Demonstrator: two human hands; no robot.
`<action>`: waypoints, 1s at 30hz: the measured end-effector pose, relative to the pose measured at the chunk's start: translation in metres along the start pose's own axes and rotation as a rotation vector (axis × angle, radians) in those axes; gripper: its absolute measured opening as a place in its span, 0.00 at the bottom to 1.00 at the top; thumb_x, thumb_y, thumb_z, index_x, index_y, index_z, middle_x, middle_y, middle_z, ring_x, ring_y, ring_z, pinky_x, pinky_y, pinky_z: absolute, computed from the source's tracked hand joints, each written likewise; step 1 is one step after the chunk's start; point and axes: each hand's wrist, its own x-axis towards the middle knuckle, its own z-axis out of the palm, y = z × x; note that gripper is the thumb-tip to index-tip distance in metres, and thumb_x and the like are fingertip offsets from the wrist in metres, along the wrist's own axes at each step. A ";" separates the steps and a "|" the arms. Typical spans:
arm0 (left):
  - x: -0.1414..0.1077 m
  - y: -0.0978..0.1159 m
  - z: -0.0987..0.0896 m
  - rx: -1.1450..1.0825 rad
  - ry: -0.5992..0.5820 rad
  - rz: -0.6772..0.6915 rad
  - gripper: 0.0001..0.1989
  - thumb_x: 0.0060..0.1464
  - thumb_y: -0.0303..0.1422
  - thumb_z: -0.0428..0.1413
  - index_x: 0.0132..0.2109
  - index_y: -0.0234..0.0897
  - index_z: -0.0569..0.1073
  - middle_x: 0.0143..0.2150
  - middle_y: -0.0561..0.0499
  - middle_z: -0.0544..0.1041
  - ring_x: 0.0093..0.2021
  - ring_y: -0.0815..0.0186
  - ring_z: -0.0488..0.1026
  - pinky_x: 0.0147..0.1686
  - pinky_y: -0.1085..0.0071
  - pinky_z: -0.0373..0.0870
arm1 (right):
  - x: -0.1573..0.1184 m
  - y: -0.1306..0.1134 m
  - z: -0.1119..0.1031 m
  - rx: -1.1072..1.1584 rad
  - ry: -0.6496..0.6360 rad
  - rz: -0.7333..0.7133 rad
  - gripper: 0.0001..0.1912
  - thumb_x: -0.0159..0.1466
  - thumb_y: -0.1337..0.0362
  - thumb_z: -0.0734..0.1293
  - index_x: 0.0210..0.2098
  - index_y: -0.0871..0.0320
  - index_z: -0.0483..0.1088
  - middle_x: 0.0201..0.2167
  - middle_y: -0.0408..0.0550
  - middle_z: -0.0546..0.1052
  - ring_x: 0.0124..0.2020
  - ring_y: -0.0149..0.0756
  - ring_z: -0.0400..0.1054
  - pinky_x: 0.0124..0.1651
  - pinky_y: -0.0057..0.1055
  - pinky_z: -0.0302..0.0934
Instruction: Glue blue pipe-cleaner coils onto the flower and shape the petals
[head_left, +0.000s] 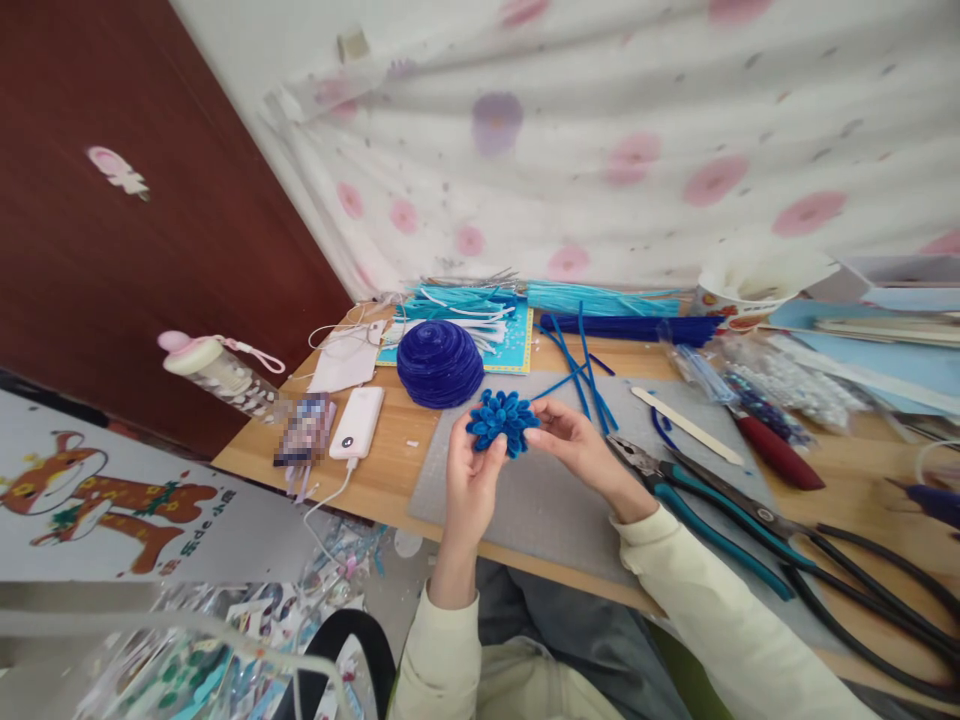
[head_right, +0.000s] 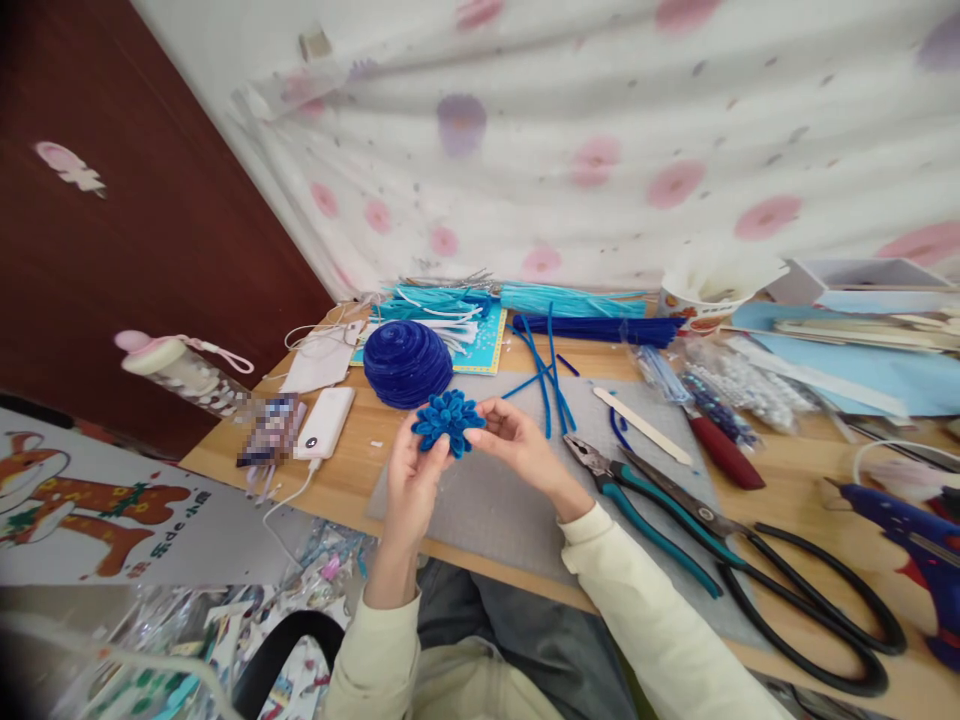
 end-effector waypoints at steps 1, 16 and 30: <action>0.000 -0.001 -0.001 -0.030 -0.010 -0.014 0.24 0.52 0.39 0.59 0.55 0.45 0.64 0.54 0.44 0.73 0.49 0.62 0.74 0.42 0.69 0.73 | 0.000 0.001 -0.002 -0.019 0.004 0.000 0.16 0.50 0.56 0.75 0.34 0.55 0.69 0.29 0.41 0.72 0.29 0.30 0.65 0.35 0.28 0.63; -0.002 0.009 -0.002 0.148 -0.045 -0.024 0.19 0.58 0.43 0.50 0.54 0.41 0.65 0.54 0.44 0.71 0.50 0.61 0.71 0.39 0.70 0.72 | 0.000 -0.001 -0.001 -0.075 0.033 0.002 0.16 0.50 0.55 0.75 0.28 0.58 0.68 0.24 0.39 0.71 0.26 0.27 0.64 0.33 0.27 0.60; 0.001 0.015 -0.007 0.381 -0.097 0.050 0.17 0.60 0.42 0.48 0.51 0.38 0.67 0.38 0.49 0.74 0.32 0.69 0.69 0.33 0.74 0.66 | 0.002 0.001 -0.005 -0.126 0.050 0.033 0.17 0.48 0.55 0.76 0.25 0.59 0.68 0.22 0.40 0.72 0.24 0.27 0.64 0.31 0.28 0.60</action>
